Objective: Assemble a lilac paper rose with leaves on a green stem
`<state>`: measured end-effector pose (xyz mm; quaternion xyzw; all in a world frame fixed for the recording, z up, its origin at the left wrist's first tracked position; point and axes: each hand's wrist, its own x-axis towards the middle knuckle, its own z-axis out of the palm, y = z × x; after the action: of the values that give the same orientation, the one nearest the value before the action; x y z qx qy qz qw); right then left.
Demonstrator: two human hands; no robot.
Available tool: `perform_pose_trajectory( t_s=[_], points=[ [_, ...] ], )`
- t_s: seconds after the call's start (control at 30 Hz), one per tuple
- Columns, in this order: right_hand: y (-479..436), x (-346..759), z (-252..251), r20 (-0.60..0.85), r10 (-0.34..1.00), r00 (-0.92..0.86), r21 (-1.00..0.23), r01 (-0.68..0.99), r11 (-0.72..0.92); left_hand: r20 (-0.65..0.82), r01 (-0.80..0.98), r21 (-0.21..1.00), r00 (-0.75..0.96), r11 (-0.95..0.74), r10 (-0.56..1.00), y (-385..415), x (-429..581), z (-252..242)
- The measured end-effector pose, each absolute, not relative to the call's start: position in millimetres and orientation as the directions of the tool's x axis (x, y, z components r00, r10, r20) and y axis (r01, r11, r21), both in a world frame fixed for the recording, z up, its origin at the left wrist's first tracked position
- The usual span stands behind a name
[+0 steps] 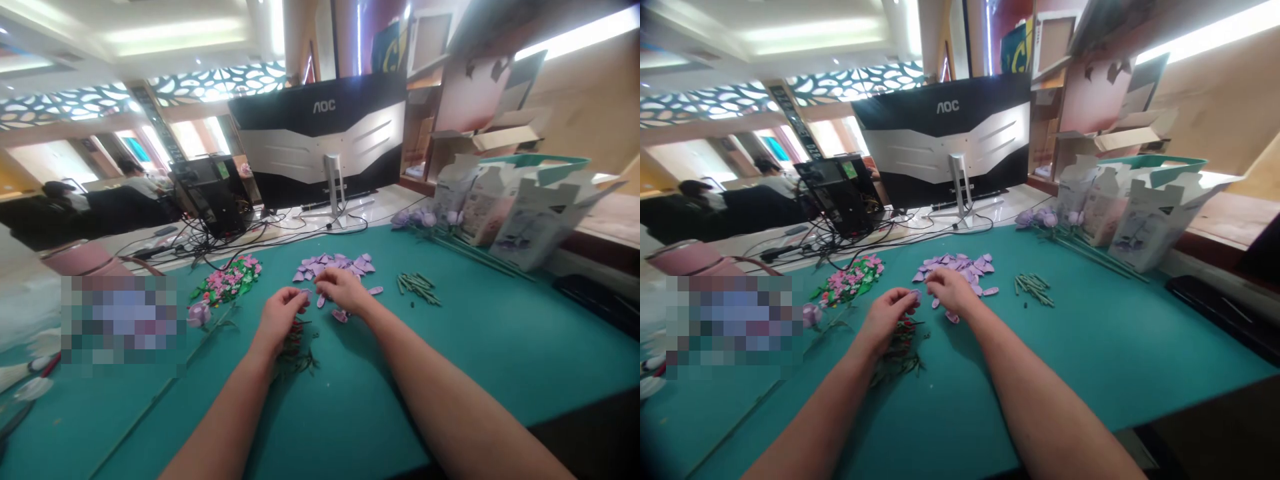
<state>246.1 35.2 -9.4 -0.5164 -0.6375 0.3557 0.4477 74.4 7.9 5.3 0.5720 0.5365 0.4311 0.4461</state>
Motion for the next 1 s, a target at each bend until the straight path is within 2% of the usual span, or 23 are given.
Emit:
perform_pose_trajectory(
  t_s=[0.13,0.23,0.4,0.5,0.73,1.0],
  points=[
    [51,286,-14,0.201,0.963,0.181,-0.914,0.388,0.118,-0.016,0.037,0.999,-0.008,0.017,1.0,10,68,0],
    [60,316,-20,0.205,0.918,0.339,-0.901,0.431,0.042,-0.02,-0.034,0.999,-0.025,0.019,0.999,10,62,-2],
    [61,334,-24,0.246,0.858,0.451,-0.864,0.502,-0.016,-0.02,-0.095,0.995,-0.049,0.015,0.999,9,64,-2],
    [59,333,-28,0.265,0.849,0.457,-0.835,0.55,-0.036,-0.047,-0.057,0.997,-0.016,0.046,0.999,6,68,-4],
    [63,328,-31,0.272,0.882,0.386,-0.712,0.697,-0.085,-0.003,-0.006,1.0,-0.007,0.003,1.0,5,71,-4],
    [101,321,-12,0.234,0.941,0.244,-0.393,0.909,-0.138,-0.019,0.0,1.0,-0.019,0.019,1.0,6,72,-7]
  ],
)
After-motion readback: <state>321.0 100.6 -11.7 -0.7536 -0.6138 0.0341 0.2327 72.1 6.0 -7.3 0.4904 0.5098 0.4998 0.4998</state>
